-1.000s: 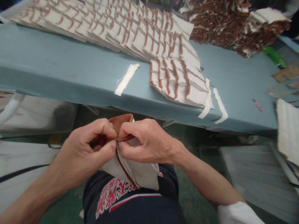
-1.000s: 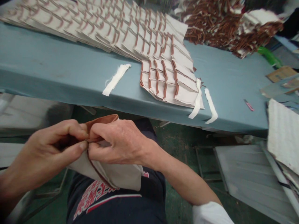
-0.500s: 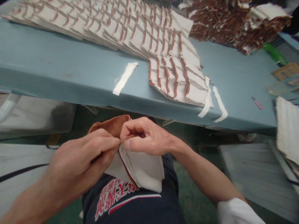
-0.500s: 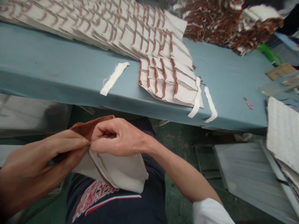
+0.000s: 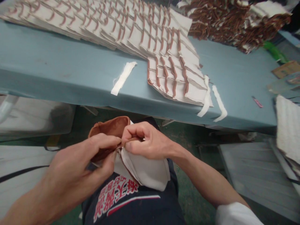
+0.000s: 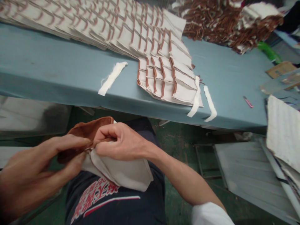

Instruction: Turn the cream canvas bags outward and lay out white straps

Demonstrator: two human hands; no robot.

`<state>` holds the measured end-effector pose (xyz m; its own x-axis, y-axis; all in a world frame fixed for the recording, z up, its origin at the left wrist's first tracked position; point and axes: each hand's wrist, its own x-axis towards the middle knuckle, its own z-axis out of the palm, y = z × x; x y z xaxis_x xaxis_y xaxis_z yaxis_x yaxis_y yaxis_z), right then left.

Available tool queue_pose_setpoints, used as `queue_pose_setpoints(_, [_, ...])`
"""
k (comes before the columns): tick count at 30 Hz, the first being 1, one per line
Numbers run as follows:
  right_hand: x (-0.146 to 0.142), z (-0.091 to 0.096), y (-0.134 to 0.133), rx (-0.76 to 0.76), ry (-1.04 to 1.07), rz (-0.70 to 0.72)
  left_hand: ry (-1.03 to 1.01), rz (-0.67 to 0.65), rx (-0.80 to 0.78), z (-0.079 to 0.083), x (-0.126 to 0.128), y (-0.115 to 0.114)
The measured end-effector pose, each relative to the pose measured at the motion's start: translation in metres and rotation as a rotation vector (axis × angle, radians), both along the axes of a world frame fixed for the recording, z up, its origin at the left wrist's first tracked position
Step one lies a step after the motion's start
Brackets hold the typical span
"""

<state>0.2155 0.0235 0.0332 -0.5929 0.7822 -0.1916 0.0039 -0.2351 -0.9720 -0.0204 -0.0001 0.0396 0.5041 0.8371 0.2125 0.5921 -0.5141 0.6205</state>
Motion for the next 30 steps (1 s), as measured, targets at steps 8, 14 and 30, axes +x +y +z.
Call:
queue_pose_setpoints(8, [0.002, 0.005, -0.017, 0.489, -0.153, -0.143, -0.076, -0.056, -0.235, 0.016, 0.012, -0.001])
queue_pose_setpoints(14, [0.001, -0.007, -0.019, 0.503, -0.142, -0.214, -0.029, -0.220, 0.048, -0.008, 0.003, 0.008])
queue_pose_setpoints(30, [-0.005, -0.009, -0.026, 0.737, -0.225, -0.202, -0.084, -0.120, -0.363, 0.012, 0.003, 0.007])
